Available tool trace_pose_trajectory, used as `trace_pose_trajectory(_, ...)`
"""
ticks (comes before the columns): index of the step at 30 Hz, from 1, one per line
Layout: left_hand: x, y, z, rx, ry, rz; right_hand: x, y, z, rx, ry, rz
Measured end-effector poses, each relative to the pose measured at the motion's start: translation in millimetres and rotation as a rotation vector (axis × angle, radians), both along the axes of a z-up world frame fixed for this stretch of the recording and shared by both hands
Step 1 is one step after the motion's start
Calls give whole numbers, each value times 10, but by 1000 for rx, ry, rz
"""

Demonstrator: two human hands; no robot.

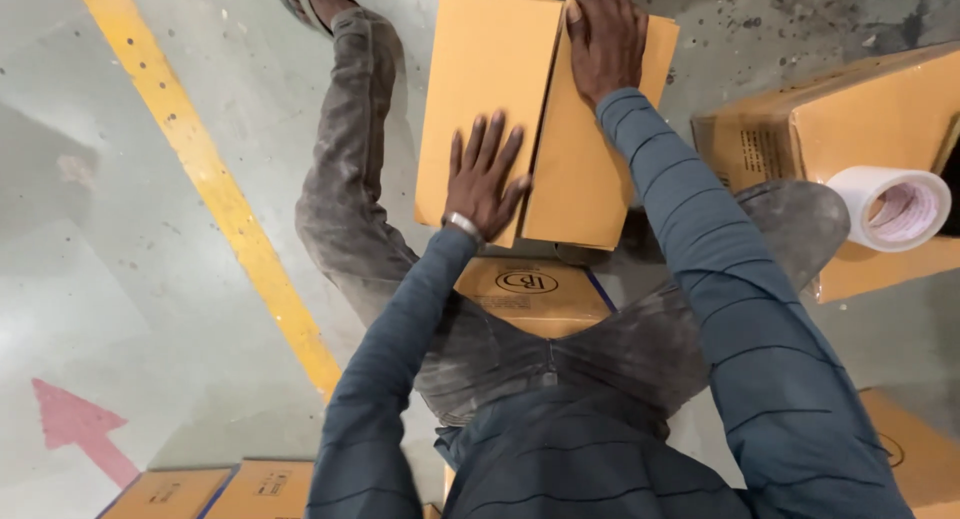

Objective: The recorder is assembling and sealing cardboard boxes with packing tape while sitting on the floor.

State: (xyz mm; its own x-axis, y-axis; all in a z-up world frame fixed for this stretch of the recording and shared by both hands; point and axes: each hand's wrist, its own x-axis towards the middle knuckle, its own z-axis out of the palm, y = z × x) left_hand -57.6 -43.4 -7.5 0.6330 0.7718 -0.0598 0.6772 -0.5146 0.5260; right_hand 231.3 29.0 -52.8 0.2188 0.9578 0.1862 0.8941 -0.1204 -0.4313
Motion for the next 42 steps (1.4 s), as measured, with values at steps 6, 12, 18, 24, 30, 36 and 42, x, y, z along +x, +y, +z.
trace_pose_trajectory(6,-189,-377,62,51,-147,-17,122,54,-259,174,15,9)
trace_pose_trajectory(12,-129,-426,-134,127,-225,52,151,131,-327,157,-7,-33)
trace_pose_trajectory(18,-77,-407,-262,149,-192,89,-105,140,-27,158,57,-63)
trace_pose_trajectory(24,-98,-352,-293,144,-182,72,-204,16,118,241,46,-88)
trace_pose_trajectory(30,-129,-316,-56,107,-224,-3,-266,-102,214,136,-49,-80)
trace_pose_trajectory(36,-96,-243,16,76,-121,-62,-233,-60,170,24,-182,-38)
trace_pose_trajectory(42,-2,-276,-43,-36,57,-119,-170,-105,-6,101,-312,-46)
